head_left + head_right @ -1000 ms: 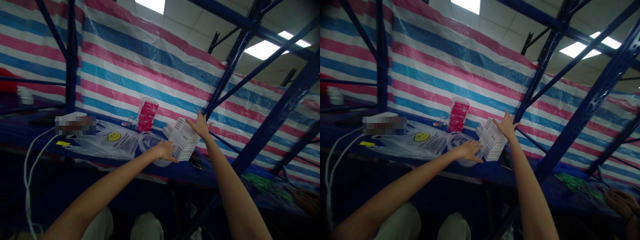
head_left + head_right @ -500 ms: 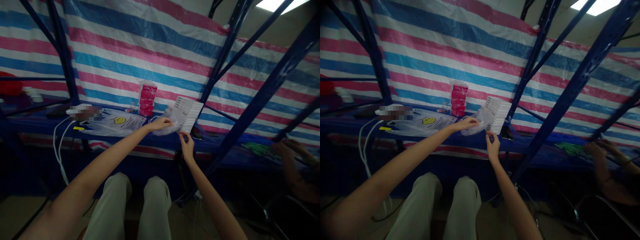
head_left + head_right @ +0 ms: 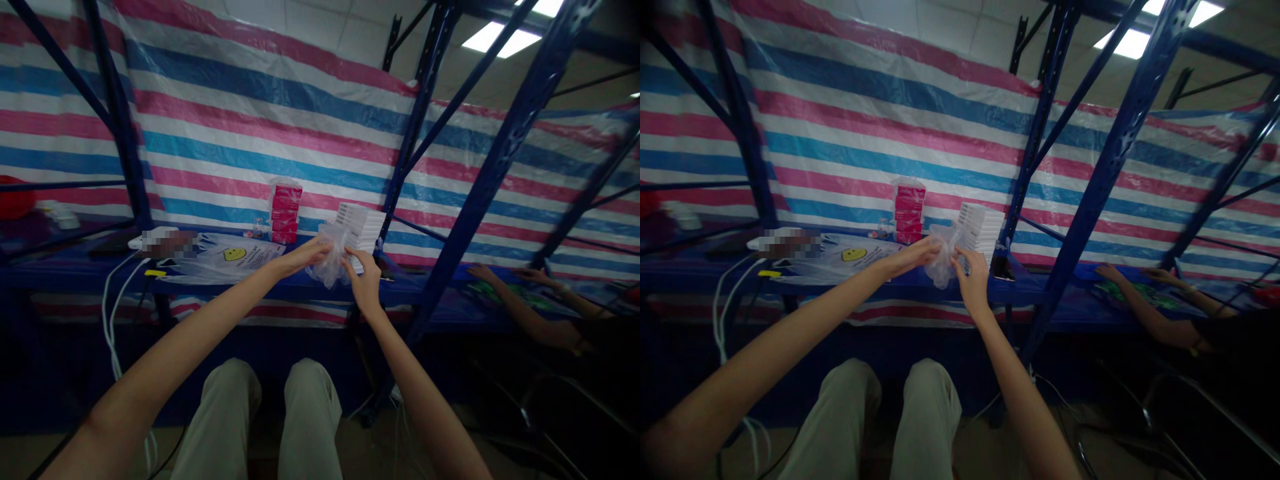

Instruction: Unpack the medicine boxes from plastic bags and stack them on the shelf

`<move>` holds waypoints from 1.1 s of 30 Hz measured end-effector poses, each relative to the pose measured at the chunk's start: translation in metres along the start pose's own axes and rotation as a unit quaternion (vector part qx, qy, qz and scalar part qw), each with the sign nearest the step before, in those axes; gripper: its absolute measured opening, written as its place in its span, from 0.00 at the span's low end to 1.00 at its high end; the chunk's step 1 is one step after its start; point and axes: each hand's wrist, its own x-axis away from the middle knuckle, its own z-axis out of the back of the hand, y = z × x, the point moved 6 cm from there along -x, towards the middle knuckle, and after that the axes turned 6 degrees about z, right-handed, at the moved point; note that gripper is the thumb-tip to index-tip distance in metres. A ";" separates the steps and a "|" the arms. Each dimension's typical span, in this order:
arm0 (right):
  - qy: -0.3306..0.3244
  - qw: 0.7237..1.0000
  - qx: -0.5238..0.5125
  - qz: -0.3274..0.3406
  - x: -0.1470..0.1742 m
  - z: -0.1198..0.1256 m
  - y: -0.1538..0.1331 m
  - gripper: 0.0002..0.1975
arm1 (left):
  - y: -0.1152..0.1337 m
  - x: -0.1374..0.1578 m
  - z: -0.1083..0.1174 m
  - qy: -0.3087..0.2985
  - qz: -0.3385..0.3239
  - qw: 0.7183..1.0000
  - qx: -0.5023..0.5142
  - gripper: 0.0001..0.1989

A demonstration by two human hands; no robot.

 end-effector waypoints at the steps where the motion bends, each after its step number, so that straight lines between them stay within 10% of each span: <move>1: -0.004 1.000 0.009 0.011 -0.004 0.002 -0.002 0.17 | 0.002 0.000 -0.001 -0.008 -0.007 1.000 0.013 0.18; 15: 0.005 0.999 -0.022 0.039 -0.018 0.010 -0.020 0.09 | 0.003 0.004 0.018 0.054 -0.004 0.998 0.044 0.14; 20: 0.061 0.987 -0.138 -0.057 -0.019 0.009 -0.001 0.13 | 0.015 0.013 0.033 0.025 -0.018 0.999 0.041 0.16; 33: 0.015 0.883 -0.392 -0.258 -0.046 -0.006 0.030 0.16 | 0.075 0.040 0.114 0.230 -0.112 0.966 0.047 0.12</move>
